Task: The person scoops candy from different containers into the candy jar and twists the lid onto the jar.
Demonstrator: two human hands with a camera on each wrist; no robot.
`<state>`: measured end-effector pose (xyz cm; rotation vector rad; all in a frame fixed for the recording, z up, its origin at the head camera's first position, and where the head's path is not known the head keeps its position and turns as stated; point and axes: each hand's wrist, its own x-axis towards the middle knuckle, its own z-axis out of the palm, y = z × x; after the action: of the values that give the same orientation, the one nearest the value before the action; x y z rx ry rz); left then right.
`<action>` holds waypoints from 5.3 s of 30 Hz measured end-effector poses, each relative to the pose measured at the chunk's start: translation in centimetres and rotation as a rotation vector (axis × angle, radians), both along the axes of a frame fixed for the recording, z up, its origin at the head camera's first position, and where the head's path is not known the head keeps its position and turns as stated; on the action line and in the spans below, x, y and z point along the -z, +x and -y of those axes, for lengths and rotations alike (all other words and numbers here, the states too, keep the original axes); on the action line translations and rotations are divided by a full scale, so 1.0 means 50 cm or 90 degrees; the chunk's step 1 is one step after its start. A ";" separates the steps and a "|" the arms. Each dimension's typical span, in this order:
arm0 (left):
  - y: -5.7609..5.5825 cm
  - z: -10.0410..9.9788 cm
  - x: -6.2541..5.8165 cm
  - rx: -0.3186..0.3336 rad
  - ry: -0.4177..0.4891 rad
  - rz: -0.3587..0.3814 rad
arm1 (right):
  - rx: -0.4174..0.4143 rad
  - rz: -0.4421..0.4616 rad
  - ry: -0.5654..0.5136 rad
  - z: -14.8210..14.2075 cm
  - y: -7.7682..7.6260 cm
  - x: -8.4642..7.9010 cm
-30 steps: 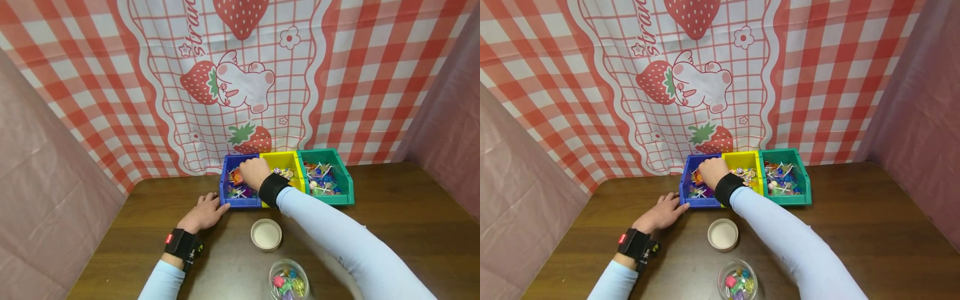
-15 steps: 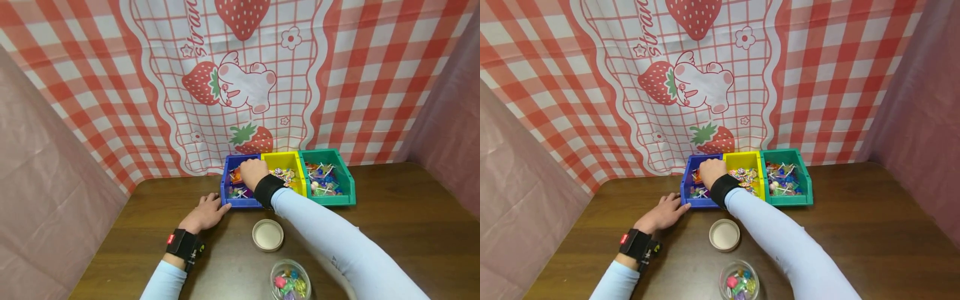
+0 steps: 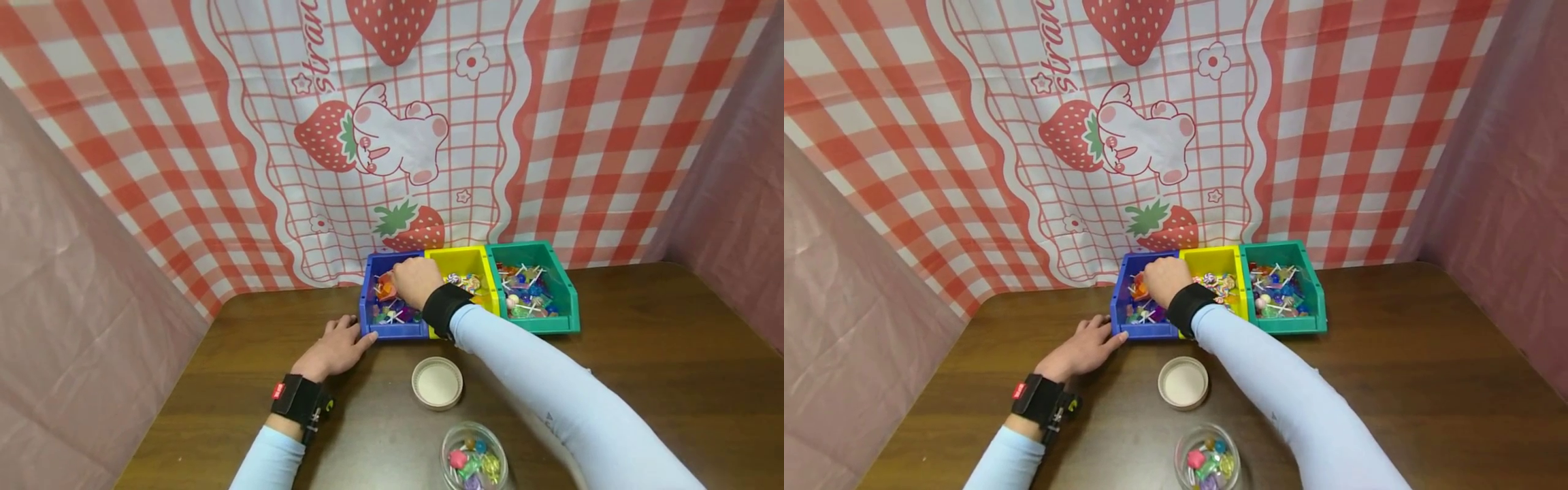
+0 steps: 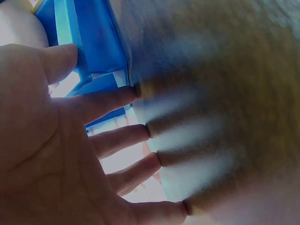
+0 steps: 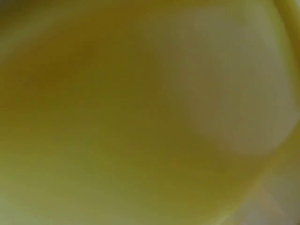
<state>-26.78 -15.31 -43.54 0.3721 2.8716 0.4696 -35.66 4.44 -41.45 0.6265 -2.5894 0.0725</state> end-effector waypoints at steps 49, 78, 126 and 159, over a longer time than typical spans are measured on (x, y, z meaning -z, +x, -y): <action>-0.001 0.000 0.006 0.003 0.002 -0.003 | 0.095 0.189 -0.108 -0.027 0.027 -0.030; 0.007 -0.001 0.006 0.010 0.006 -0.015 | 0.038 -0.093 -0.059 0.010 0.062 0.020; 0.007 -0.004 0.006 0.008 0.002 -0.020 | 0.121 0.108 -0.169 -0.024 0.046 -0.013; 0.007 -0.002 0.004 0.003 0.007 -0.012 | 0.091 0.245 -0.313 -0.079 0.045 -0.015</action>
<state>-26.41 -15.21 -43.72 0.3863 2.8862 0.4848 -33.42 8.41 -40.71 0.2611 -2.8062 0.8257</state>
